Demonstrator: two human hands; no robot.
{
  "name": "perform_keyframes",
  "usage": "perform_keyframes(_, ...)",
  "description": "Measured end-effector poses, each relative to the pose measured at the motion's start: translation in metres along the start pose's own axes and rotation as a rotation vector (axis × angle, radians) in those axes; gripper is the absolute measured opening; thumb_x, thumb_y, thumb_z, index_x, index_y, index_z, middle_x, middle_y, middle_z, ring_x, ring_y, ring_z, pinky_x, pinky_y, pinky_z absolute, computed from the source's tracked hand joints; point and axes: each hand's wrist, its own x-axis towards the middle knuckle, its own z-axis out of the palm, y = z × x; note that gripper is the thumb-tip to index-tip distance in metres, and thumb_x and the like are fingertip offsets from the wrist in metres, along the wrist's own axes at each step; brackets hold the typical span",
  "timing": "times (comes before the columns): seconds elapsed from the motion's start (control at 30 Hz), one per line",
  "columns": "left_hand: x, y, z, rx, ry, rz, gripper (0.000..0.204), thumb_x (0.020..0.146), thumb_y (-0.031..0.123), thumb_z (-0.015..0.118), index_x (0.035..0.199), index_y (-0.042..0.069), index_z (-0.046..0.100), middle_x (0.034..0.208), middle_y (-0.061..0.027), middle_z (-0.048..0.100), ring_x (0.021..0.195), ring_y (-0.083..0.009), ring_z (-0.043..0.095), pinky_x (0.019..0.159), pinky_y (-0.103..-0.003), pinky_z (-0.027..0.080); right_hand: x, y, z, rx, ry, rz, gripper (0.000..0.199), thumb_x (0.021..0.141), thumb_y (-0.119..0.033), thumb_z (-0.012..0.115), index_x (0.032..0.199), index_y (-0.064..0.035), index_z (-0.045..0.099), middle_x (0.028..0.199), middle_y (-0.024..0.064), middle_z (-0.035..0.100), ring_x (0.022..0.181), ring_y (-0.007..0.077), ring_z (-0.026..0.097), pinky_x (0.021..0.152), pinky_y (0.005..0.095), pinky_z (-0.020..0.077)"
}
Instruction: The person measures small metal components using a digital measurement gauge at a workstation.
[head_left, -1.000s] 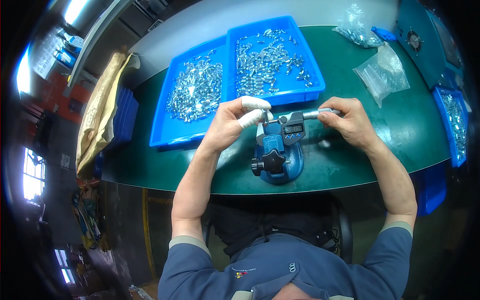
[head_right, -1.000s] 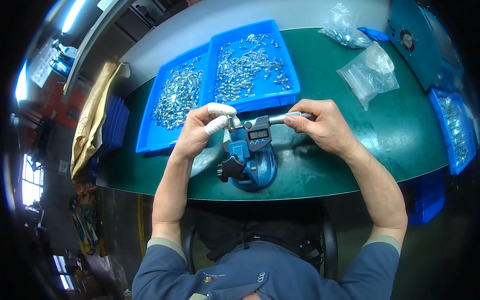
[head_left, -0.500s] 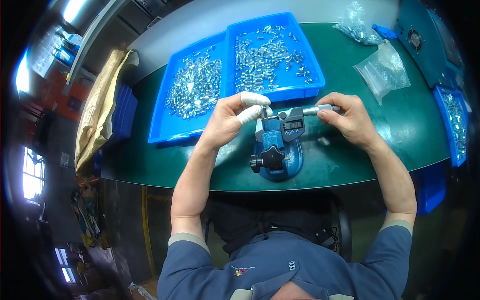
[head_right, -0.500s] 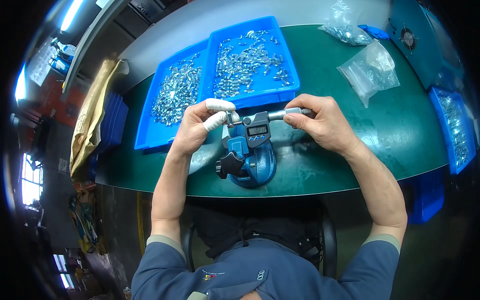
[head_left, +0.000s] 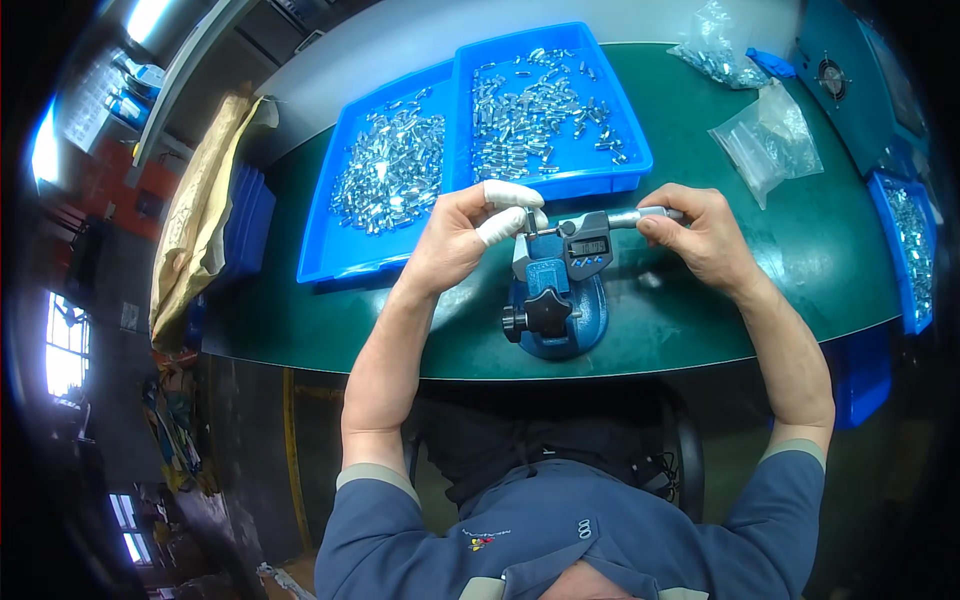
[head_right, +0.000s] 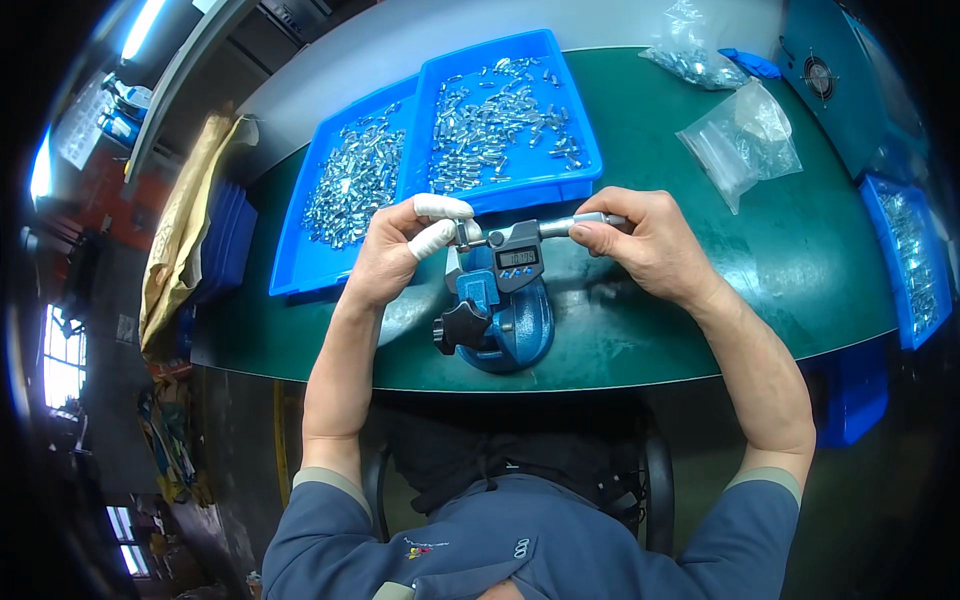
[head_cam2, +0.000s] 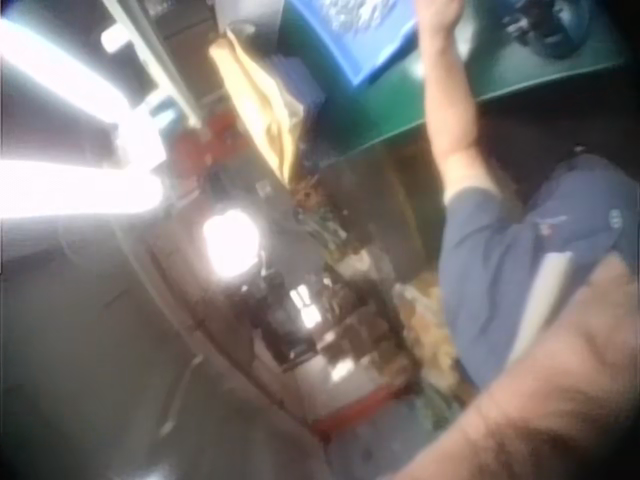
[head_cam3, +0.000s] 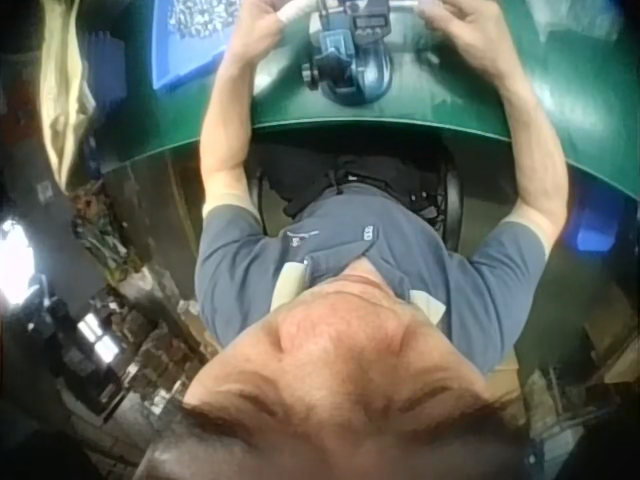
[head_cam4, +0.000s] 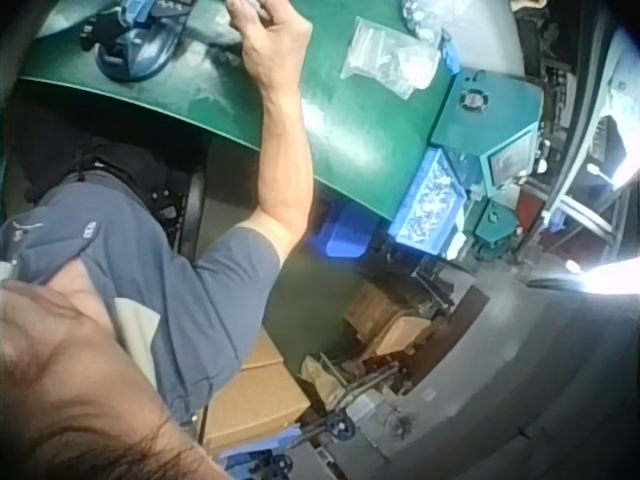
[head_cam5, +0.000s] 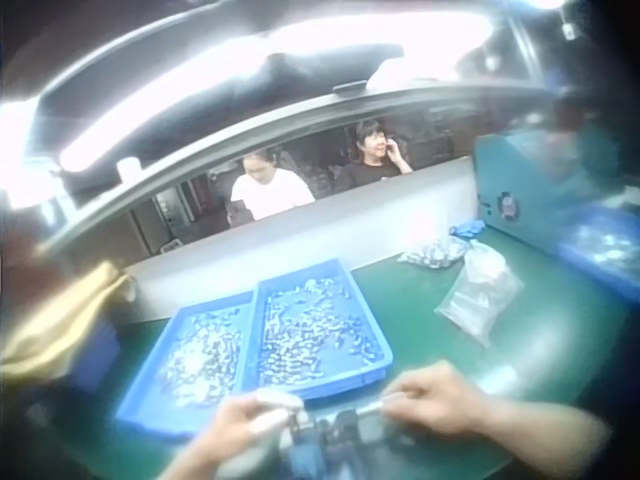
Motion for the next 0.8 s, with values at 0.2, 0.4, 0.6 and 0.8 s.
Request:
perform_keyframes(0.2,0.0004,-0.0007,-0.0007,-0.011,0.004,0.001,0.019,0.097,0.004,0.061,0.114,0.002,0.069,0.099,-0.0108,0.073,0.092,-0.0191,0.070,0.084,-0.035,0.057,0.0025,0.0014,0.0002,0.001,-0.004,-0.007,0.025,0.094,-0.024,0.071,0.095,0.0014,0.071,0.073,0.0032,0.065,0.069,0.0094,0.060,0.062,0.0242,0.0452)
perform_keyframes(0.4,-0.0011,0.0010,0.0015,-0.021,0.011,-0.016,0.019,0.097,0.004,0.061,0.114,0.002,0.069,0.099,-0.0104,0.073,0.092,-0.0190,0.070,0.084,-0.035,0.057,0.0013,0.0005,0.0008,0.016,0.005,-0.006,0.027,0.094,-0.026,0.071,0.094,0.0015,0.071,0.072,0.0027,0.064,0.068,0.0091,0.059,0.061,0.0242,0.0450)
perform_keyframes(0.6,-0.0020,0.0003,0.0023,-0.032,0.019,-0.031,0.020,0.098,0.009,0.062,0.116,0.003,0.069,0.099,-0.0100,0.072,0.092,-0.0185,0.069,0.084,-0.035,0.057,0.0011,0.0024,0.0009,0.009,0.007,-0.012,0.026,0.094,-0.025,0.071,0.094,0.0017,0.071,0.072,0.0026,0.064,0.067,0.0090,0.059,0.061,0.0245,0.0450)
perform_keyframes(0.8,-0.0021,0.0046,0.0055,-0.036,0.030,-0.089,0.027,0.097,0.016,0.066,0.121,0.004,0.067,0.099,-0.0092,0.072,0.091,-0.0167,0.069,0.083,-0.033,0.057,0.0017,0.0014,0.0007,0.004,0.010,0.000,0.025,0.094,-0.023,0.071,0.094,0.0020,0.072,0.074,0.0032,0.066,0.068,0.0095,0.060,0.062,0.0245,0.0468)
